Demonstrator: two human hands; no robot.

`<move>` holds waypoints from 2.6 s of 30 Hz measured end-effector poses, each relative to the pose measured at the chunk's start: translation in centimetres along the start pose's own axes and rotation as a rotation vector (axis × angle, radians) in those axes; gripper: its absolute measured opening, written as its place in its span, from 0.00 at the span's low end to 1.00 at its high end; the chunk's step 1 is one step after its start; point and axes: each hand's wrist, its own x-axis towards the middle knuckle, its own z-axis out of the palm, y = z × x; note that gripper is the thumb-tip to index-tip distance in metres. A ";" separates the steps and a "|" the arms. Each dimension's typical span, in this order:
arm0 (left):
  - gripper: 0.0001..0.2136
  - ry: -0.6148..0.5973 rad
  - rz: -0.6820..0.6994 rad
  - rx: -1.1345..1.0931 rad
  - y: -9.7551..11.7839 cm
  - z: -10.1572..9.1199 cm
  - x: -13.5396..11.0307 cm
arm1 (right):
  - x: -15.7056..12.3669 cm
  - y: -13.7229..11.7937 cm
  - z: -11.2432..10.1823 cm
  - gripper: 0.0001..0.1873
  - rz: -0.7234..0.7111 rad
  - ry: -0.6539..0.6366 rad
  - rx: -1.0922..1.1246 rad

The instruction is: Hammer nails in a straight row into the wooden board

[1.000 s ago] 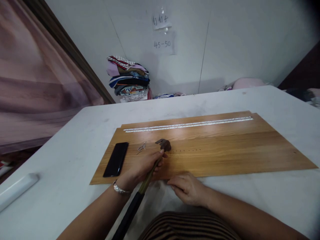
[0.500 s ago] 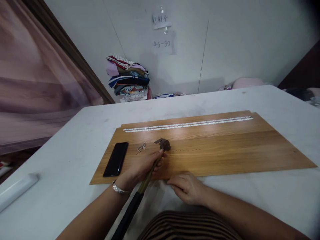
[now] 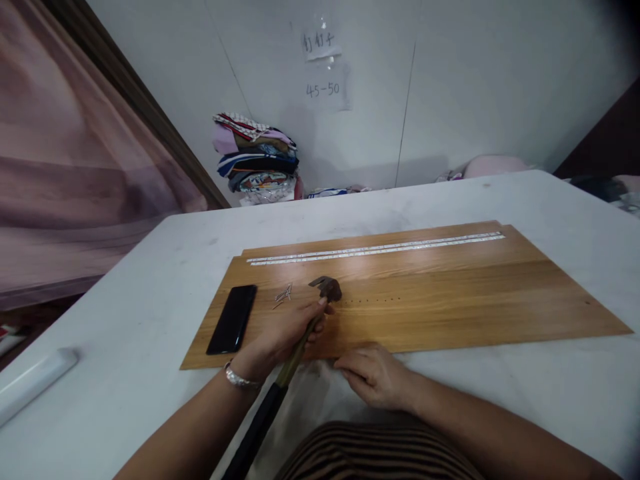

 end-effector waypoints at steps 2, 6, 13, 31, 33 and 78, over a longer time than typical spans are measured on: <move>0.22 0.011 -0.015 0.013 -0.2 0.0 0.2 | 0.0 0.0 0.0 0.11 0.006 -0.014 -0.003; 0.22 0.003 -0.012 -0.001 -0.2 -0.1 0.1 | 0.1 -0.1 -0.1 0.11 -0.001 -0.005 0.001; 0.22 -0.023 0.030 -0.025 0.4 -0.1 -0.5 | 0.4 -0.3 -0.4 0.12 -0.013 0.019 0.009; 0.22 -0.014 0.021 -0.018 0.1 -0.5 -0.3 | 0.2 -0.1 -0.2 0.12 -0.012 0.009 0.007; 0.22 -0.007 0.016 -0.015 -0.2 -0.5 -0.1 | 0.2 -0.1 -0.2 0.13 -0.022 0.025 0.004; 0.22 -0.012 0.020 -0.053 0.1 -0.6 -0.5 | 0.2 -0.1 -0.2 0.11 -0.022 -0.002 -0.014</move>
